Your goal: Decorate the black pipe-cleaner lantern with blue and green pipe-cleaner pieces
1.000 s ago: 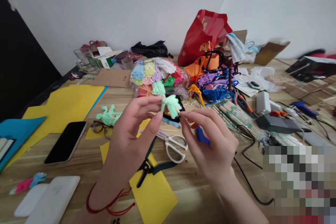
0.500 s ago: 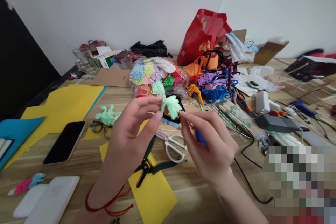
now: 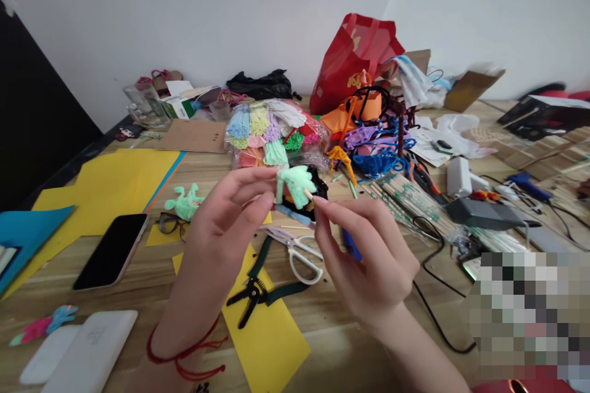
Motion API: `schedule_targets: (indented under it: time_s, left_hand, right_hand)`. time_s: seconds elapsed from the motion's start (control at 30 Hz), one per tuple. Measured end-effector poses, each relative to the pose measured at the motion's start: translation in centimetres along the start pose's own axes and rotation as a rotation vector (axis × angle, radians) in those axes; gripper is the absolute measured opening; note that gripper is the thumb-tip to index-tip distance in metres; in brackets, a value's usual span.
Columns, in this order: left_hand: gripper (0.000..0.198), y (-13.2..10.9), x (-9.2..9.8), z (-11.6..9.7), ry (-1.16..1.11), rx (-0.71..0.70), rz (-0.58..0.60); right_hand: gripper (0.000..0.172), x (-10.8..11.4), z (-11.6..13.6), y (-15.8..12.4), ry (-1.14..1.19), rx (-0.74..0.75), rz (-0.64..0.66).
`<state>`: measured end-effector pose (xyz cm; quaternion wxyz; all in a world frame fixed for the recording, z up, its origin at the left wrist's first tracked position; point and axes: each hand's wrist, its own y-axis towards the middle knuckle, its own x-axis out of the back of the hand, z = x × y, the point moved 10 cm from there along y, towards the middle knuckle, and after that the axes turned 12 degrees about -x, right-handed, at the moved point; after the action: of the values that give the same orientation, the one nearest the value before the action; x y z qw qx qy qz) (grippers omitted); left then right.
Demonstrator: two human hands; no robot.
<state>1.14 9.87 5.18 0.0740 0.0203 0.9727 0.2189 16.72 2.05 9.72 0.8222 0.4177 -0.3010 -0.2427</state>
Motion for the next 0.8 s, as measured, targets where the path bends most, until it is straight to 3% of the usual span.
schedule_targets:
  time_s: [0.37, 0.6, 0.7, 0.8]
  left_hand:
    - [0.017, 0.0, 0.0, -0.3, 0.043, -0.051, 0.005]
    - [0.017, 0.1, -0.1, -0.9, 0.18, -0.08, -0.002]
    - [0.02, 1.0, 1.0, -0.1, 0.289, -0.061, -0.018]
    - [0.022, 2.5, 2.3, 2.1, 0.409, -0.041, 0.025]
  right_hand:
    - [0.028, -0.1, -0.1, 0.1, -0.059, -0.016, 0.016]
    - [0.026, -0.9, -1.3, 0.4, 0.033, -0.111, 0.091]
    - [0.024, -1.0, -2.2, 0.7, 0.127, -0.175, 0.119]
    - [0.023, -1.2, -3.7, 0.9, 0.199, -0.264, 0.131]
